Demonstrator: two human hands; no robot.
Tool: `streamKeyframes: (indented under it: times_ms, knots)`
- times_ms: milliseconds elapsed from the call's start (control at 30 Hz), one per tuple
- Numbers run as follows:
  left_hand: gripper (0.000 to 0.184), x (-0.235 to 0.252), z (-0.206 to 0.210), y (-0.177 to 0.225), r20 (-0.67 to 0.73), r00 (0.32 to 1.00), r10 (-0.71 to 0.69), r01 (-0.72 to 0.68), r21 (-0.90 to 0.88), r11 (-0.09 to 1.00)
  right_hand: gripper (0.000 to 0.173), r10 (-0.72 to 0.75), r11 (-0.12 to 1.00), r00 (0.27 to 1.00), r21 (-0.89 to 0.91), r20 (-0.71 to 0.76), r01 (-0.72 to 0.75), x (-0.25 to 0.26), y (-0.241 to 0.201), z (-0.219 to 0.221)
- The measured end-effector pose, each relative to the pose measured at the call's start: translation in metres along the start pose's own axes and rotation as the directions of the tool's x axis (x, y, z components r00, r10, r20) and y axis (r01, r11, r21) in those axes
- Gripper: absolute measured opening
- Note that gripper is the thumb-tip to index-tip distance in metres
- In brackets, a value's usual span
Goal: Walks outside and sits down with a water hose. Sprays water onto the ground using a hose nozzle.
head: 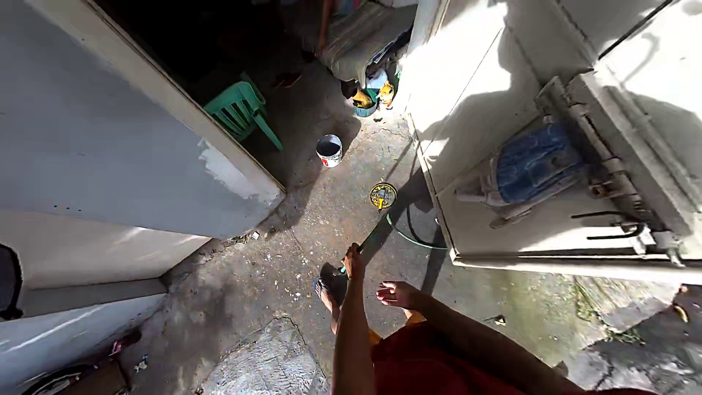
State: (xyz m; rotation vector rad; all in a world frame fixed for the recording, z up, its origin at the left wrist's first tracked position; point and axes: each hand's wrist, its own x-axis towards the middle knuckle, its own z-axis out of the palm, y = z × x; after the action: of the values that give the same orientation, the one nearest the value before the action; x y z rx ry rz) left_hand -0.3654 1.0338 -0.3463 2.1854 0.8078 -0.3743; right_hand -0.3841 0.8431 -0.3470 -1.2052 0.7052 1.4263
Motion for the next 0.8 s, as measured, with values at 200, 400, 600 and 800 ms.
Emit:
streamKeyframes:
  times_ms: [200,400,600,800]
  knots:
    - [0.039,0.082,-0.029,-0.013,0.234,0.971,0.056,-0.036,-0.09,0.995,0.061,0.057,0.869,0.979,0.493,-0.195,0.047,0.068,-0.023,0.086]
    - [0.036,0.11,-0.05,-0.013,0.374,0.912,0.169,-0.079,-0.243,0.967,0.077,0.134,0.537,0.959,0.831,-0.251,0.143,0.112,-0.061,0.146]
    - [0.03,0.127,-0.045,-0.018,0.511,0.83,0.224,-0.055,-0.324,0.944,0.065,0.176,0.143,0.929,0.942,-0.326,0.304,0.124,-0.11,0.159]
    - [0.032,0.17,-0.075,0.0,0.814,0.553,0.178,0.015,-0.224,0.974,0.021,0.339,0.042,0.857,0.916,-0.388,0.398,0.158,-0.134,0.158]
